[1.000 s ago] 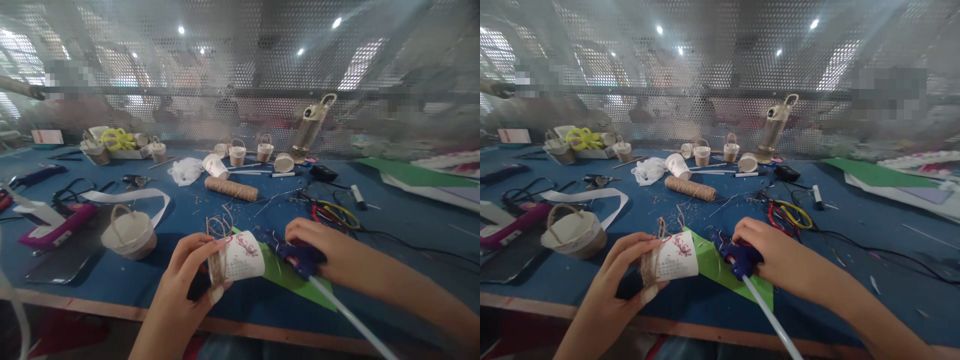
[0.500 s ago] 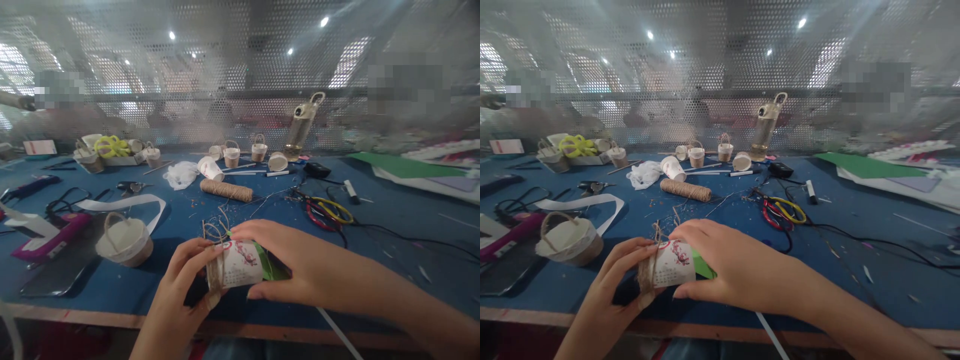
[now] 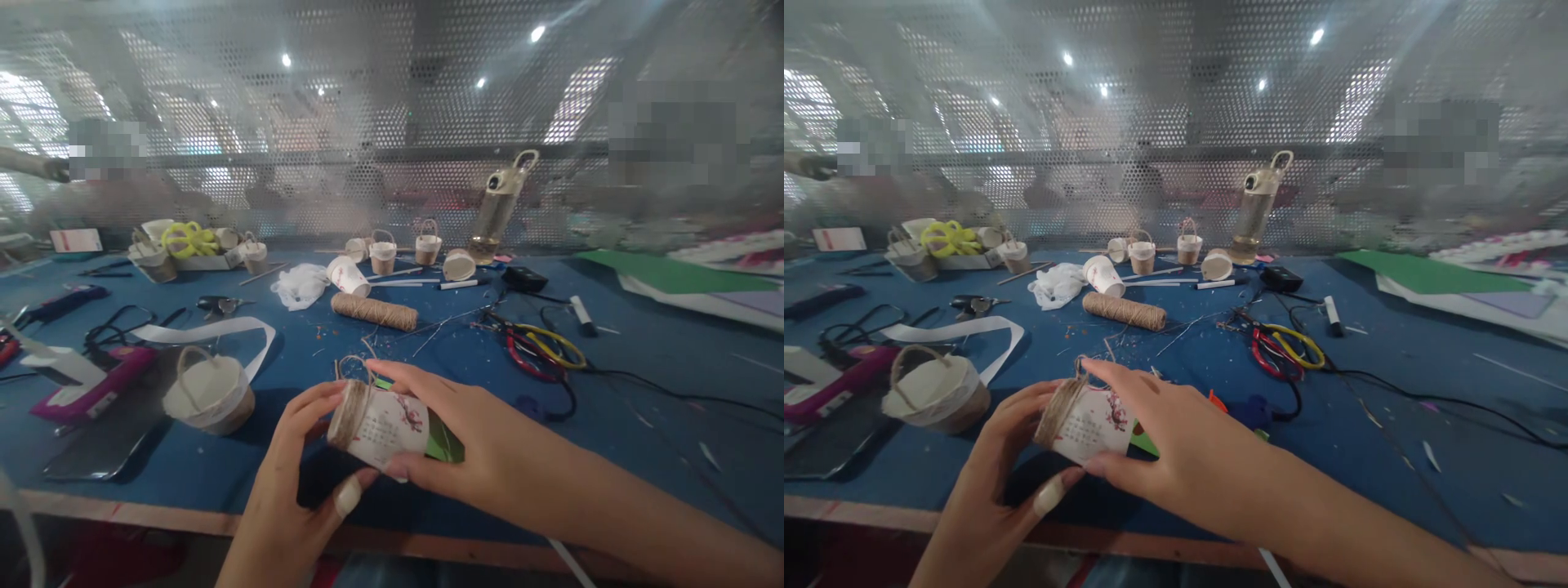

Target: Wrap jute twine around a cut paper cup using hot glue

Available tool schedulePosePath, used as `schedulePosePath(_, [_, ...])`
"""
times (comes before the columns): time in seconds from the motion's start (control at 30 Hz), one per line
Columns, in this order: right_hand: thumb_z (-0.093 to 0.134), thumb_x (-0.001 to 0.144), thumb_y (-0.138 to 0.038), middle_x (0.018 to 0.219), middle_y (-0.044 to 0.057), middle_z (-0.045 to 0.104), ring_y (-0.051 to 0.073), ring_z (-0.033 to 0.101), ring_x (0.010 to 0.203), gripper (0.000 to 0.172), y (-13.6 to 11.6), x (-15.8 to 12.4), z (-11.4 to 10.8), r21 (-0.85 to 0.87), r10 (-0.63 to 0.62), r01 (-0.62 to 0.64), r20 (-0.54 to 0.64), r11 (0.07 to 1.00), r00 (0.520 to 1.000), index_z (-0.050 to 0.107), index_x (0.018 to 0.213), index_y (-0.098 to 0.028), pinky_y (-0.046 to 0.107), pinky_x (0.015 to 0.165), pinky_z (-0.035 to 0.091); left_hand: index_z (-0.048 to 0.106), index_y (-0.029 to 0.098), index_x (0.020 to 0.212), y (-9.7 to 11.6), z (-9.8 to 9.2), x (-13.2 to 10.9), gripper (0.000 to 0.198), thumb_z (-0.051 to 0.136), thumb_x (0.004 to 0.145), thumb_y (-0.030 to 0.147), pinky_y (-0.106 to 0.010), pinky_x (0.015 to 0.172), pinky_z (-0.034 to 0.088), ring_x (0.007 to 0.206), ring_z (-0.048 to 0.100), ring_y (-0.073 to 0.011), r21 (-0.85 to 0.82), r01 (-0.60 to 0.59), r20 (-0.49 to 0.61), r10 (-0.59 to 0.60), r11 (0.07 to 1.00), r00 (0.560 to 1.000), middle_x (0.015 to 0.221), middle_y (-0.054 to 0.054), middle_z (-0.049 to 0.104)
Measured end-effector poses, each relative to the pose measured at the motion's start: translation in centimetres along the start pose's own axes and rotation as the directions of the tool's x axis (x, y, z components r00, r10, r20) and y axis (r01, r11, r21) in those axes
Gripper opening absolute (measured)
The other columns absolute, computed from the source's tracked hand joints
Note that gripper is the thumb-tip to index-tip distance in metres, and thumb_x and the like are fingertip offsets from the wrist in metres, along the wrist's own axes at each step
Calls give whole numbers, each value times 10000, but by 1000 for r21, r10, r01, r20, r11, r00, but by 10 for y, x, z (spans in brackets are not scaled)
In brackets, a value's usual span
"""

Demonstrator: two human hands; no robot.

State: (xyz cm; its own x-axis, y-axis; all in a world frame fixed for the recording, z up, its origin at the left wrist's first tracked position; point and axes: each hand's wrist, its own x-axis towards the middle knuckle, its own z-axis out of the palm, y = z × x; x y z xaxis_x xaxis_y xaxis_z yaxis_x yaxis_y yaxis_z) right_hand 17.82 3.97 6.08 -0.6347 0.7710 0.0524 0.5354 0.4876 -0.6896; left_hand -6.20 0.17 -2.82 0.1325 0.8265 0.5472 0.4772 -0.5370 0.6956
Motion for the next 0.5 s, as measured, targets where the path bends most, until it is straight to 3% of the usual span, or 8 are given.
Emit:
schedulePosePath(0.17, [727,927,-504,1499,74,633,313,640,1280,761,-4,2,13,8,35,-35,-55,999,998,395,1597,-359,492,1071,483,428,385,1486,5,-5,-3,615,734,952,402,-498,1127,537,1405,555,-305,25,3,55,-5,1000,998,1529,-91,513])
schedulePosePath(0.4, [709,906,-542,1458,106,658,377,668,1227,867,-12,4,27,-33,117,-119,-54,992,992,280,1637,-362,501,913,517,369,420,1538,9,-4,-2,756,746,903,583,-558,1148,508,1405,561,-344,-31,39,107,-35,999,994,1541,-92,519])
schedulePosePath(0.5, [707,906,-536,1300,95,740,338,732,1040,805,-15,5,29,-38,120,-121,-40,992,992,346,1597,-337,421,770,511,362,428,1537,11,-4,-1,732,719,920,592,-553,1152,508,1396,571,-336,-48,51,105,-46,998,993,1526,-89,529])
